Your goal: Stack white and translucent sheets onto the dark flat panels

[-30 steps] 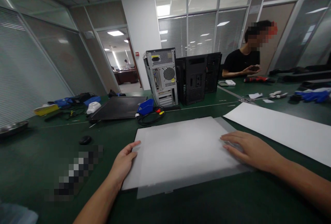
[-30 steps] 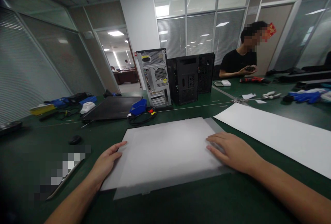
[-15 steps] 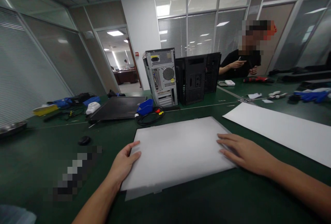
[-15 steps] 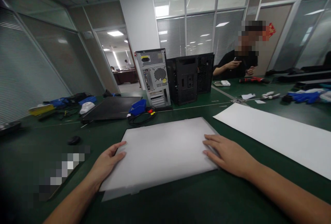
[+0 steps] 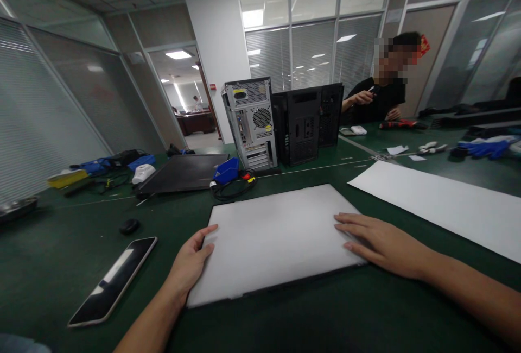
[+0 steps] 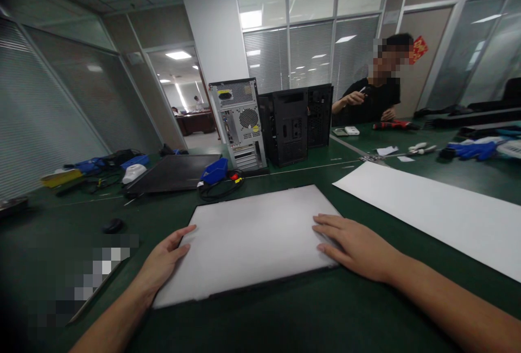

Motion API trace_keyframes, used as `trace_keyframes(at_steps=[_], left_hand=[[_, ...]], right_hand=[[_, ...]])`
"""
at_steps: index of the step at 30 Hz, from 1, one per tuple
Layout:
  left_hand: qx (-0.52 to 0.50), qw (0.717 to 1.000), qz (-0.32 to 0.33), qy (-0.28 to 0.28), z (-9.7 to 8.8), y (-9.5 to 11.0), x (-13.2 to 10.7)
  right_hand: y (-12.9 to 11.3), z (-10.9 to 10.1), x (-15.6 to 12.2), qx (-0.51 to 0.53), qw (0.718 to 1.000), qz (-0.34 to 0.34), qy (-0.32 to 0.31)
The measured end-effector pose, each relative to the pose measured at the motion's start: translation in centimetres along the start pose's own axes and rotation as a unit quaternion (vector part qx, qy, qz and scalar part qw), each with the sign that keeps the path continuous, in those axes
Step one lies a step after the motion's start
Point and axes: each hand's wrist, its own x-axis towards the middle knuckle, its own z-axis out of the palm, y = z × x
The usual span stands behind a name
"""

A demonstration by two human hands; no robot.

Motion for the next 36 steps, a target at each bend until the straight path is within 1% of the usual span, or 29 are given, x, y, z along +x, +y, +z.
trace_keyframes(at_steps=[2, 4, 5, 7, 9, 11, 13, 15, 17, 20, 23, 27, 30, 33, 34, 36], left_hand=[[0.008, 1.000, -0.013, 0.006, 0.1, 0.2, -0.1], [0.016, 0.999, -0.026, 0.010, 0.2, 0.3, -0.3], [0.019, 0.999, -0.030, 0.012, 0.2, 0.3, -0.3], [0.023, 0.999, -0.034, 0.017, 0.2, 0.4, -0.5], [0.022, 0.999, -0.038, 0.017, 0.2, 0.5, -0.6], [0.022, 0.999, -0.042, 0.018, 0.1, 0.6, -0.7], [0.024, 0.999, -0.042, 0.019, 0.0, 0.7, -0.8], [0.022, 0.999, -0.036, 0.018, -0.1, 0.7, -0.8], [0.012, 1.000, -0.024, 0.015, -0.4, 0.5, -0.8], [0.001, 1.000, -0.011, 0.011, -0.7, 0.2, -0.6], [0.004, 1.000, -0.006, 0.011, -0.9, 0.0, -0.5], [0.014, 1.000, 0.003, 0.012, -0.9, 0.0, -0.5], [0.017, 1.000, -0.009, 0.014, -0.7, 0.3, -0.6], [0.024, 0.999, -0.021, 0.019, -0.4, 0.5, -0.8], [0.028, 0.999, -0.021, 0.023, -0.3, 0.5, -0.8], [0.033, 0.999, -0.019, 0.030, -0.1, 0.6, -0.7]], right_hand=[[0.3, -0.3, 0.0, 0.003, 1.000, 0.004, 0.000], [1.4, -0.5, 0.0, -0.008, 0.999, 0.030, 0.011], [2.4, -0.4, -0.1, -0.019, 0.998, 0.053, 0.022], [5.1, -0.1, -0.3, -0.050, 0.991, 0.112, 0.054], [8.3, 0.4, -0.9, -0.084, 0.976, 0.185, 0.083], [11.1, 0.8, -1.6, -0.107, 0.955, 0.262, 0.090], [13.0, 1.0, -2.2, -0.112, 0.940, 0.312, 0.085], [13.5, 1.0, -2.5, -0.111, 0.935, 0.327, 0.078], [12.9, 1.0, -2.6, -0.111, 0.938, 0.320, 0.072], [11.0, 0.8, -2.2, -0.117, 0.941, 0.308, 0.071], [9.3, 0.6, -1.9, -0.127, 0.938, 0.314, 0.073], [8.0, -0.2, -1.7, -0.145, 0.934, 0.318, 0.079], [7.0, -0.9, -1.5, -0.152, 0.937, 0.304, 0.086], [4.8, -1.1, -0.9, -0.164, 0.947, 0.261, 0.094], [3.6, -1.1, -0.6, -0.166, 0.953, 0.234, 0.099], [1.0, -0.8, -0.2, -0.150, 0.971, 0.155, 0.108]])
